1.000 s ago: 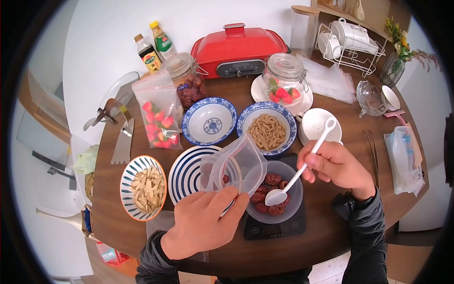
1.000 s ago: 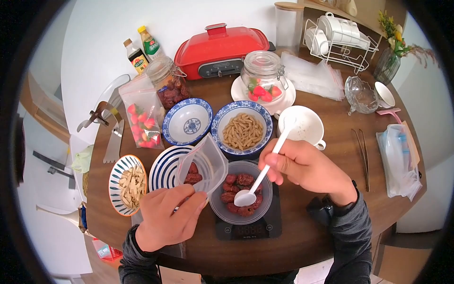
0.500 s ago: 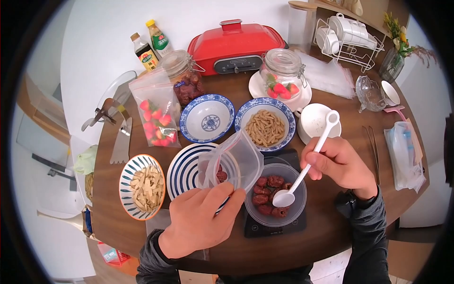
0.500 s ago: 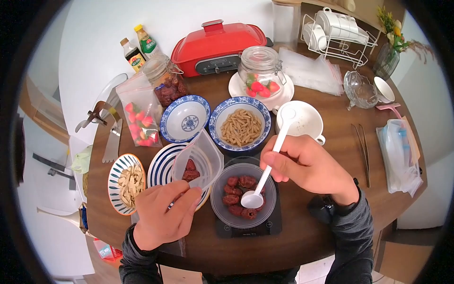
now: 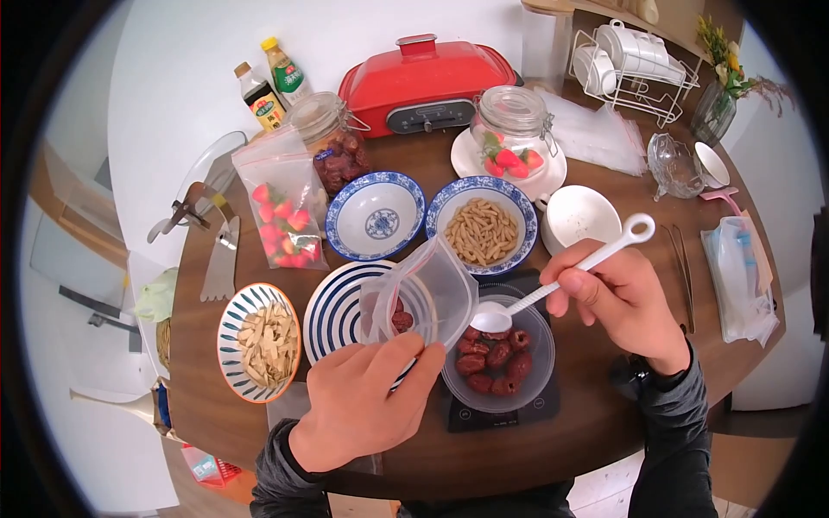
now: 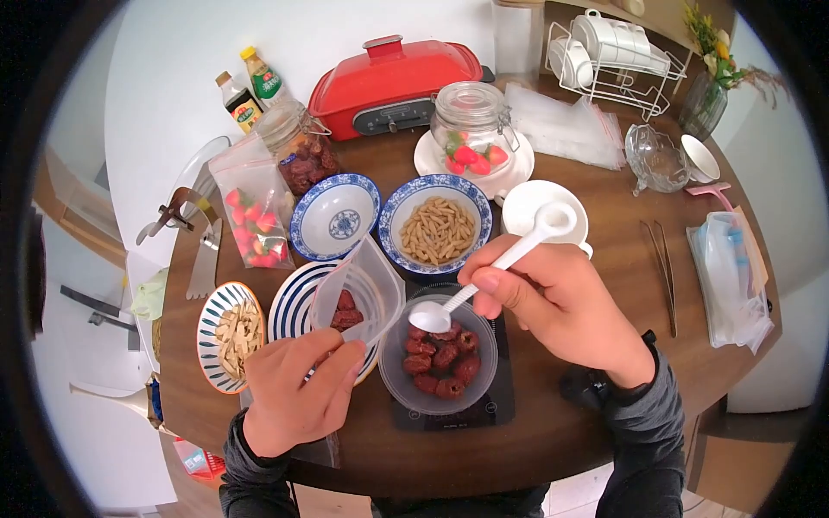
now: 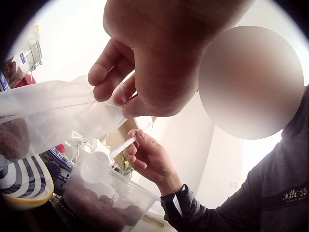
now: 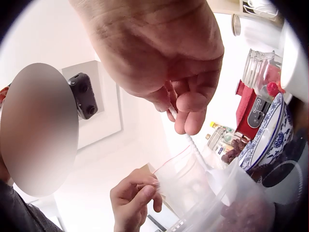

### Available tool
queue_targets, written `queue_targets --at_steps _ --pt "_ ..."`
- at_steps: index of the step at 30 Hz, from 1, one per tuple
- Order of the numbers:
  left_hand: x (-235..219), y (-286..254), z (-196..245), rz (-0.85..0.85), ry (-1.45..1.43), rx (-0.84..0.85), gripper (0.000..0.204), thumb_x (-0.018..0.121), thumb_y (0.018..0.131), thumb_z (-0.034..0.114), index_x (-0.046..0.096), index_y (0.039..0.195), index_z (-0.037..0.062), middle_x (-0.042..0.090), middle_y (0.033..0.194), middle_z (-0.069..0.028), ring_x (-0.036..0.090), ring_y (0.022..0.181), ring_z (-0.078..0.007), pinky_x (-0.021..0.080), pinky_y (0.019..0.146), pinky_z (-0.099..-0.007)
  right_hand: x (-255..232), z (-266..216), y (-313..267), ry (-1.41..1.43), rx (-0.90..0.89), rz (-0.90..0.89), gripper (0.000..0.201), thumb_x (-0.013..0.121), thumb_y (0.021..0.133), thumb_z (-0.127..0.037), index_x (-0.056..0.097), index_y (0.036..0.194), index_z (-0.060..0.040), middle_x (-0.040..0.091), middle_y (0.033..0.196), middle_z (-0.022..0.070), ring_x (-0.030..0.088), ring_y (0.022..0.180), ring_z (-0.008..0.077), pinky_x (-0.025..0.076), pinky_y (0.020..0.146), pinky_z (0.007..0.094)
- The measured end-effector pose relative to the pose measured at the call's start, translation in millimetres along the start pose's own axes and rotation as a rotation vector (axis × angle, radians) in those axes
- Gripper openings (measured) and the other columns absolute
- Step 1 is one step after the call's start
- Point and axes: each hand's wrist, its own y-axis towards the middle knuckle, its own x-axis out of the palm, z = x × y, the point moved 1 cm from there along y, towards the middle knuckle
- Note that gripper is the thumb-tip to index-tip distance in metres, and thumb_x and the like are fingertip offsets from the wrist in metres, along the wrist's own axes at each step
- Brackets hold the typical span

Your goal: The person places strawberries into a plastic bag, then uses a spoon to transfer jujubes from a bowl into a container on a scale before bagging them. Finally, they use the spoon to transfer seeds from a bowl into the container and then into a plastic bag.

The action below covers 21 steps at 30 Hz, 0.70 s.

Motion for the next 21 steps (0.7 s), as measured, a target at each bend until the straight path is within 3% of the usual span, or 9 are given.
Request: queue_targets --at_steps 3,5,8,9,10,12,14,17,21 --pt "-1.1 0.5 0.3 -0.001 -0.006 -0.002 0.035 0.073 0.065 0.008 0.074 0.100 0.0080 0.063 0.097 -0.0022 0.058 0.060 -0.0118 0.044 0.050 -0.0247 3.1 -2.0 -1.2 -0.027 0.006 0.021 0.017 0.057 0.103 -0.012 0.067 0.106 0.0023 0.066 0.080 0.0035 0.061 0.070 0.0089 0.049 0.061 0.0247" --pt "-1.3 0.8 0.0 -0.006 -0.010 -0.005 0.036 0.073 0.064 0.008 0.074 0.100 0.0079 0.062 0.097 -0.0022 0.058 0.060 -0.0119 0.044 0.050 -0.0246 3.8 -4.8 -2.4 -0.146 -0.091 0.155 0.017 0.058 0.102 -0.012 0.067 0.102 0.0020 0.067 0.075 0.0048 0.062 0.067 0.0100 0.048 0.059 0.0253" --pt "-1.1 0.9 0.8 0.006 -0.014 -0.001 0.036 0.073 0.063 0.009 0.074 0.100 0.0077 0.062 0.096 -0.0021 0.058 0.060 -0.0118 0.044 0.050 -0.0247 -1.1 -8.1 -8.8 -0.277 -0.137 0.219 0.017 0.059 0.101 -0.013 0.067 0.097 0.0012 0.065 0.071 0.0062 0.063 0.063 0.0120 0.047 0.058 0.0264" --pt "-2.0 1.7 1.9 -0.003 -0.037 -0.009 0.032 0.075 0.067 0.007 0.073 0.099 0.0071 0.062 0.094 -0.0034 0.058 0.059 -0.0153 0.044 0.049 -0.0274 -0.1 -9.2 -9.8 -0.285 -0.136 0.222 0.017 0.060 0.100 -0.013 0.067 0.093 0.0002 0.063 0.068 0.0059 0.062 0.061 0.0135 0.047 0.057 0.0274" --pt "-2.5 2.2 2.6 -0.013 -0.061 -0.016 0.028 0.078 0.070 0.005 0.072 0.098 0.0065 0.062 0.092 -0.0047 0.059 0.057 -0.0188 0.045 0.049 -0.0302 0.6 -8.7 -9.1 -0.286 -0.136 0.221 0.017 0.060 0.100 -0.013 0.067 0.093 0.0002 0.063 0.068 0.0059 0.062 0.061 0.0135 0.047 0.057 0.0274" --pt "-2.8 2.5 2.6 -0.019 -0.059 -0.018 0.028 0.078 0.070 0.005 0.072 0.098 0.0066 0.061 0.092 -0.0047 0.059 0.057 -0.0186 0.044 0.049 -0.0300 4.9 -6.3 -6.9 -0.273 -0.189 0.069 0.015 0.059 0.100 -0.012 0.066 0.095 0.0006 0.063 0.069 0.0058 0.061 0.061 0.0142 0.047 0.058 0.0279" --pt "-3.0 3.0 2.7 -0.026 -0.058 -0.017 0.029 0.079 0.070 0.005 0.072 0.098 0.0066 0.061 0.092 -0.0046 0.059 0.057 -0.0184 0.044 0.049 -0.0298 7.8 -1.8 -3.7 -0.251 -0.180 0.039 0.015 0.059 0.101 -0.013 0.065 0.097 0.0007 0.062 0.069 0.0059 0.061 0.061 0.0140 0.048 0.059 0.0286" --pt "-3.4 2.9 2.5 -0.035 -0.062 -0.024 0.029 0.079 0.070 0.005 0.072 0.098 0.0065 0.061 0.092 -0.0046 0.059 0.057 -0.0181 0.044 0.048 -0.0295 6.6 2.8 -0.5 -0.155 -0.130 -0.007 0.018 0.059 0.102 -0.015 0.065 0.097 0.0011 0.064 0.071 0.0048 0.060 0.063 0.0120 0.048 0.059 0.0280" --pt "-0.5 1.5 2.0 -0.028 -0.065 -0.020 0.030 0.079 0.071 0.006 0.071 0.100 0.0072 0.061 0.092 -0.0041 0.058 0.056 -0.0172 0.043 0.048 -0.0286 -0.7 4.3 4.4 0.078 0.200 -0.002 0.020 0.057 0.104 -0.017 0.066 0.099 0.0005 0.066 0.073 0.0026 0.061 0.067 0.0074 0.047 0.058 0.0233"
